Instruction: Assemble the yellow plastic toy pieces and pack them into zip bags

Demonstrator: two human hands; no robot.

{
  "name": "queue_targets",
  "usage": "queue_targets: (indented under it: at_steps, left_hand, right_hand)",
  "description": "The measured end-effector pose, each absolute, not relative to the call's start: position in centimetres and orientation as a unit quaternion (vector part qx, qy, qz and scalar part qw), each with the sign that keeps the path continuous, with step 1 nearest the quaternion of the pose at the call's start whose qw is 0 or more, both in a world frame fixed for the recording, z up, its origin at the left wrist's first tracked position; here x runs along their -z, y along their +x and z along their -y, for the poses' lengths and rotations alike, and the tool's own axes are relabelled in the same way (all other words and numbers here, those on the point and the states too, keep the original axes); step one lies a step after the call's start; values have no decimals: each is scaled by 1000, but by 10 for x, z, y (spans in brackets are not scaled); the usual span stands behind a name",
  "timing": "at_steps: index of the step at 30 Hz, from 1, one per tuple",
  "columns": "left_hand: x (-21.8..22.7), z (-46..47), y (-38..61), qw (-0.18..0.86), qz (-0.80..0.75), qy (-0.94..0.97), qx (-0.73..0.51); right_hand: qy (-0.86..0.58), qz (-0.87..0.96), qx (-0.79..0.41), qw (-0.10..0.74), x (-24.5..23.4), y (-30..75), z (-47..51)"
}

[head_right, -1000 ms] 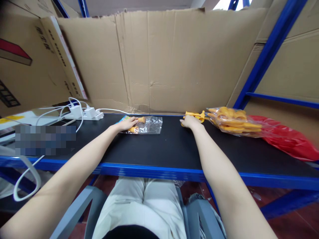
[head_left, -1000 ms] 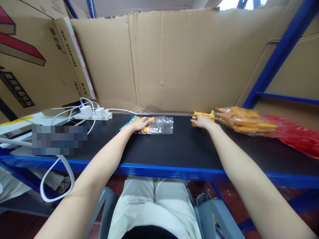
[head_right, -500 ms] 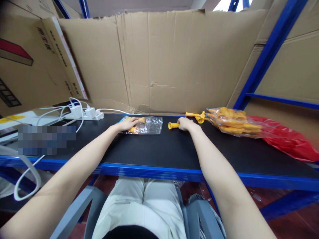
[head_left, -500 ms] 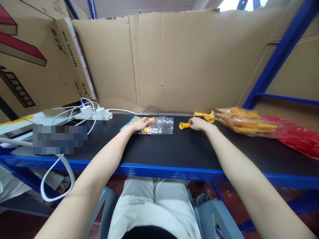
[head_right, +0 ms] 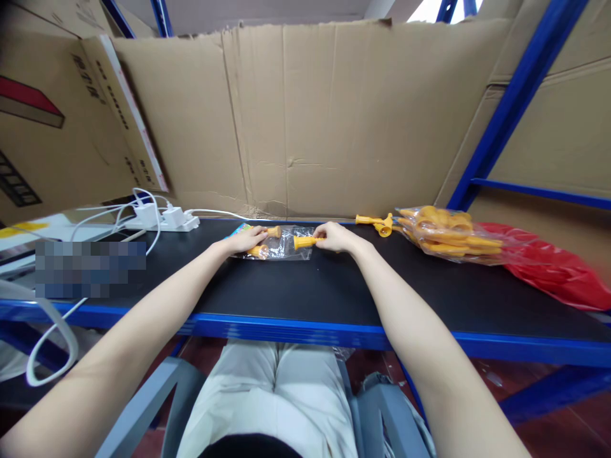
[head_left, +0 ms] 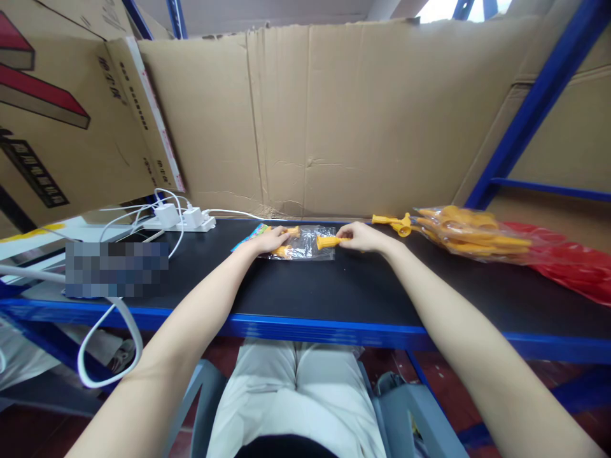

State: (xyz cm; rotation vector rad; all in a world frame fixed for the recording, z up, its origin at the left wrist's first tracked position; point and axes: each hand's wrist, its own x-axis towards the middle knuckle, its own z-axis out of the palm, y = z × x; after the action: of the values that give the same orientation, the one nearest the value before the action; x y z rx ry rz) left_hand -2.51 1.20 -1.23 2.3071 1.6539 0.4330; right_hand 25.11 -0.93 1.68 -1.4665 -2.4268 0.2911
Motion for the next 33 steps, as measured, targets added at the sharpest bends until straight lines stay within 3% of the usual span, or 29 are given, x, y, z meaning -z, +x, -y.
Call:
queue_targets:
  at_steps: [4, 12, 19, 33]
  left_hand:
    - [11, -8, -18, 139, -552, 810, -141]
    - [10, -5, -7, 144, -505, 834, -166]
    - [8, 6, -5, 233, -540, 776, -227]
    - [10, 2, -5, 253, -526, 778, -231]
  right_hand:
    - [-542, 833, -49, 104, -19, 243, 16]
    - [-573, 807, 53, 129, -24, 240, 21]
    - [-573, 808, 59, 126, -25, 236, 25]
    - [-607, 785, 53, 116, -17, 222, 27]
